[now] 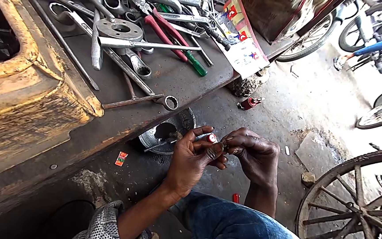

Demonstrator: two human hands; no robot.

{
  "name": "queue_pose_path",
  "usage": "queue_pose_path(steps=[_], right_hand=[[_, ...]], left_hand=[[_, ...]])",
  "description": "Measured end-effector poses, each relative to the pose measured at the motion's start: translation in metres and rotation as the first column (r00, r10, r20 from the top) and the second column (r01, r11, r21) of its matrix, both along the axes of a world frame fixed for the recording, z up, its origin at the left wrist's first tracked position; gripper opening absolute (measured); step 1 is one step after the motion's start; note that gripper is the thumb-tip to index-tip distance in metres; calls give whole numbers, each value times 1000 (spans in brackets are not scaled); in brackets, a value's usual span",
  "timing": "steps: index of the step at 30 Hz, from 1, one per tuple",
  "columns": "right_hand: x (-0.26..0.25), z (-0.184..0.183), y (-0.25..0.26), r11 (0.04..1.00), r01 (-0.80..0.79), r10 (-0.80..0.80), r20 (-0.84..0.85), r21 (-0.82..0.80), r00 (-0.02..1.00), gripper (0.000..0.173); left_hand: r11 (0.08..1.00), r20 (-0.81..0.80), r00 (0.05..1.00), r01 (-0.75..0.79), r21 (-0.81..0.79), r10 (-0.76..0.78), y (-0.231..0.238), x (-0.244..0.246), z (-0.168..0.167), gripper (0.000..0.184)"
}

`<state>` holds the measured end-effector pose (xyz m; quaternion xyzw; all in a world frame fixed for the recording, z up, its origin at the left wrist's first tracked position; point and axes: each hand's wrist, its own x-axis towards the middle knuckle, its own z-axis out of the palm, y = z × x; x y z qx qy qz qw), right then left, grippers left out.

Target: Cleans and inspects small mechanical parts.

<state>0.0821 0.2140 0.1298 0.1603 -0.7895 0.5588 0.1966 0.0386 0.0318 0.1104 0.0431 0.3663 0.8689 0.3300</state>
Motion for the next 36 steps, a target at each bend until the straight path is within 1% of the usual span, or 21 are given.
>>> queue_pose_path(steps=[4, 9, 11, 18, 22, 23, 25, 26, 28, 29, 30, 31, 32, 33, 34, 35, 36], right_hand=[[1, 1, 1, 1000, -8, 7, 22, 17, 1000, 9], [3, 7, 0, 998, -15, 12, 64, 57, 998, 7], [3, 8, 0, 998, -19, 15, 67, 59, 998, 8], [5, 8, 0, 998, 4, -9, 79, 64, 997, 14], [4, 5, 0, 999, -29, 34, 105, -45, 994, 27], [3, 4, 1, 997, -25, 32, 101, -72, 994, 28], [3, 2, 9, 997, 22, -17, 72, -80, 997, 20], [5, 2, 16, 997, 59, -56, 51, -48, 997, 16], [13, 14, 31, 983, 158, -163, 55, 94, 985, 10], [20, 31, 32, 949, 260, -284, 125, 178, 951, 6], [25, 59, 22, 879, 412, -467, 256, 240, 846, 8], [23, 89, 9, 773, 575, -632, 397, 266, 666, 14], [38, 89, 29, 760, 539, -635, 237, 364, 735, 21], [54, 94, 44, 721, 541, -629, 80, 433, 774, 29], [71, 111, 42, 658, 596, -672, 3, 460, 740, 32], [89, 134, 27, 579, 660, -744, -22, 479, 668, 33], [107, 158, 7, 504, 706, -805, -25, 498, 592, 30]], left_hand=[[1000, -37, 999, -9, -26, 8, 0, 0, -1, 47], [996, -163, 986, -28, -88, 13, -1, -1, -5, 49], [996, -166, 986, -22, -91, 7, -1, -1, -5, 49], [1000, -42, 999, 16, -21, -17, -1, -1, -5, 49], [999, 22, 999, 41, 26, -42, -2, -2, -5, 45], [998, 48, 997, 53, 41, -55, -2, -2, -5, 44], [995, 100, 992, 72, 71, -79, -2, -3, -4, 43], [993, 119, 989, 78, 87, -88, -3, -4, -4, 42], [991, 130, 987, 77, 106, -91, -4, -5, -3, 40], [992, 116, 989, 75, 104, -87, -5, -5, -3, 38], [993, 88, 993, 71, 91, -79, -8, -5, -3, 37], [995, 34, 997, 72, 67, -75, -11, -5, -4, 35], [996, -42, 996, 86, 35, -85, -15, -6, -6, 33], [996, -95, 991, 92, 16, -90, -17, -8, -7, 32], [995, -117, 989, 97, 23, -93, -19, -9, -8, 31], [994, -124, 987, 106, 30, -101, -19, -8, -8, 30], [993, -128, 985, 117, 33, -112, -19, -9, -9, 30]])
